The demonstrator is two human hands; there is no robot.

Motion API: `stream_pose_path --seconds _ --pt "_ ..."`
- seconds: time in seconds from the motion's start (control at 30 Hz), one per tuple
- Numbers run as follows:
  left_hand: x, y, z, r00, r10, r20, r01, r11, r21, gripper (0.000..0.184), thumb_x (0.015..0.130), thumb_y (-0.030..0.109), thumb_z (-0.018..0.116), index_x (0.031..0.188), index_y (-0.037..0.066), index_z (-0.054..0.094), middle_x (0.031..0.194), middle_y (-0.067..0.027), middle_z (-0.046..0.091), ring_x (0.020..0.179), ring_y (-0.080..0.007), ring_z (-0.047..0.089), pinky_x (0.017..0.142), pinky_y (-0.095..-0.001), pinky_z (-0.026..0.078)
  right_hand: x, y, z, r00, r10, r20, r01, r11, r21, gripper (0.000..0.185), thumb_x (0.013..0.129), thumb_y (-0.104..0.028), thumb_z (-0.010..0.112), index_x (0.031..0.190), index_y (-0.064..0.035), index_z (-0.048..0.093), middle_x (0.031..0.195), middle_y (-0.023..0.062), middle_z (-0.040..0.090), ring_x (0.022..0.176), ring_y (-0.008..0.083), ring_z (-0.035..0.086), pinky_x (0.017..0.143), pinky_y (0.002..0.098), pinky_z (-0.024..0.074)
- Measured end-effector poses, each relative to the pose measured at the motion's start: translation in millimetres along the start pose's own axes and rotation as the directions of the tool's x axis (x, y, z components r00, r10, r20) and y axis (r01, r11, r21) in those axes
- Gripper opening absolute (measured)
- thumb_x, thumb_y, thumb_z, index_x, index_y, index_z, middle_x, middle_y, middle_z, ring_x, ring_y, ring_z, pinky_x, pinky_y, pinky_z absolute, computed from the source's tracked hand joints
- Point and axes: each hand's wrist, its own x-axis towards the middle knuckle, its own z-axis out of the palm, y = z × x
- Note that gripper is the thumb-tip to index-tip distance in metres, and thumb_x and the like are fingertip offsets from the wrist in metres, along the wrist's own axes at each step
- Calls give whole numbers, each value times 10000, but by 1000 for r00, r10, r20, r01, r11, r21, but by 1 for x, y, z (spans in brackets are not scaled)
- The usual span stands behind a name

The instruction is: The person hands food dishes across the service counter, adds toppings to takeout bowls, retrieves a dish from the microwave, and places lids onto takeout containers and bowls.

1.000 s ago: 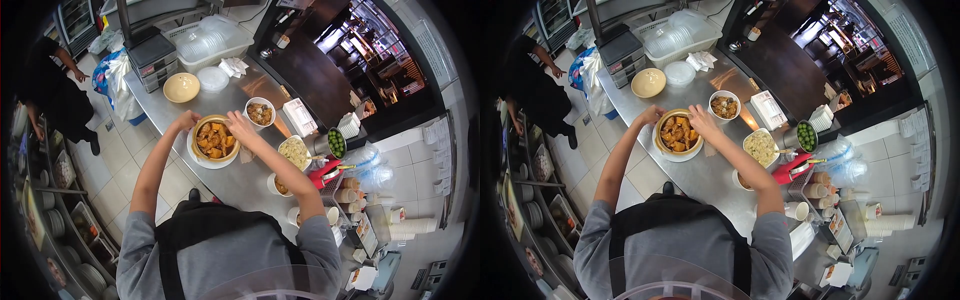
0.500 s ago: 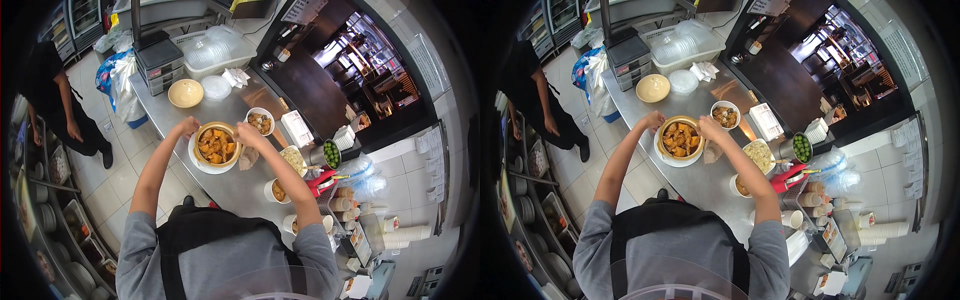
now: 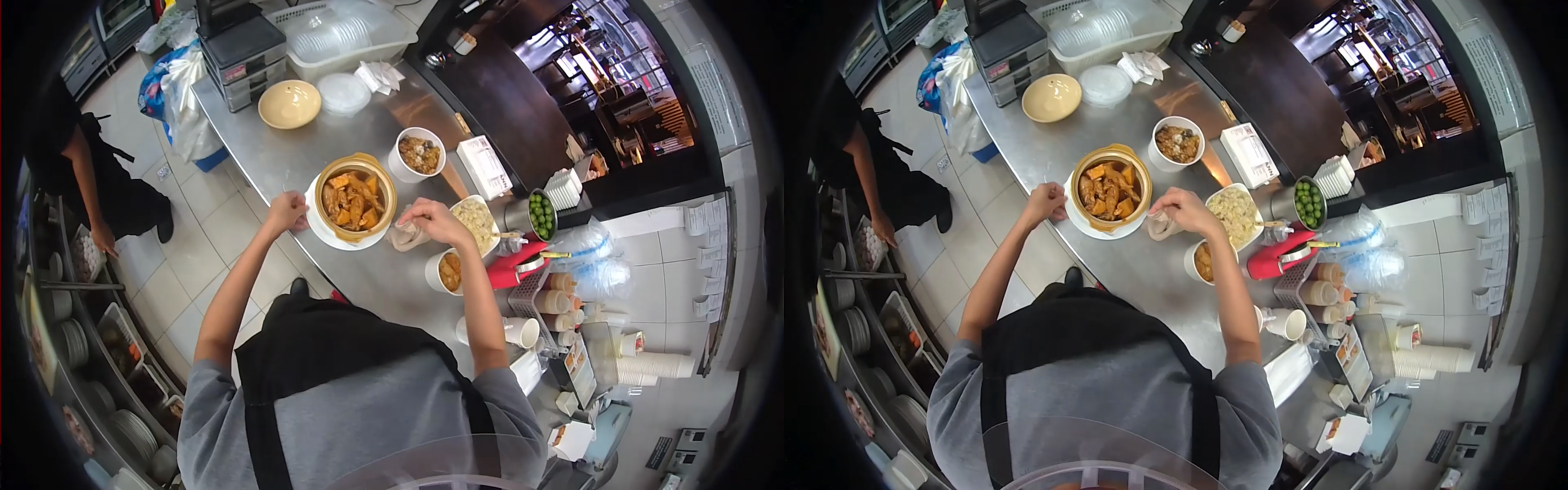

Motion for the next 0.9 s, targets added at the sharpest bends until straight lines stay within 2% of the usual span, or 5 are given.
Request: stream_pose_path --seconds 0.07,0.2,0.5,0.7,0.9 --pt "-11 7 -4 981 -99 165 107 993 -43 110 807 78 559 825 -31 571 628 -99 591 515 -176 613 446 -278 519 6 5 6 997 26 -67 -30 998 -54 288 696 36 485 842 -121 677 774 85 517 793 228 534 733 309 417" --pt "24 10 -8 992 107 62 -112 990 84 152 825 117 541 863 -25 584 614 -93 592 531 -167 624 448 -270 509 28 -2 12 980 -22 -199 -41 951 -305 255 686 55 498 833 -71 663 824 104 540 845 252 540 770 329 423" --pt "81 53 1 914 -177 366 42 936 349 172 801 94 508 916 -8 586 648 -99 593 482 -182 598 439 -284 523 30 -30 44 994 2 -110 -78 718 -692 167 722 -62 519 787 -88 670 971 124 523 941 283 502 772 383 453" --pt "73 50 6 945 -138 296 32 941 336 172 792 61 504 918 -28 580 670 -111 595 507 -194 606 448 -298 538 20 -41 53 998 31 -49 -53 808 -587 180 710 -28 515 793 -74 667 985 119 516 937 279 493 786 378 453" --pt "37 25 -4 981 -139 134 122 984 130 159 804 109 569 845 -42 539 679 -149 603 524 -221 618 428 -322 540 21 -33 46 976 -72 -205 -70 790 -609 190 698 -24 522 818 -72 660 940 112 514 929 270 485 756 376 457"
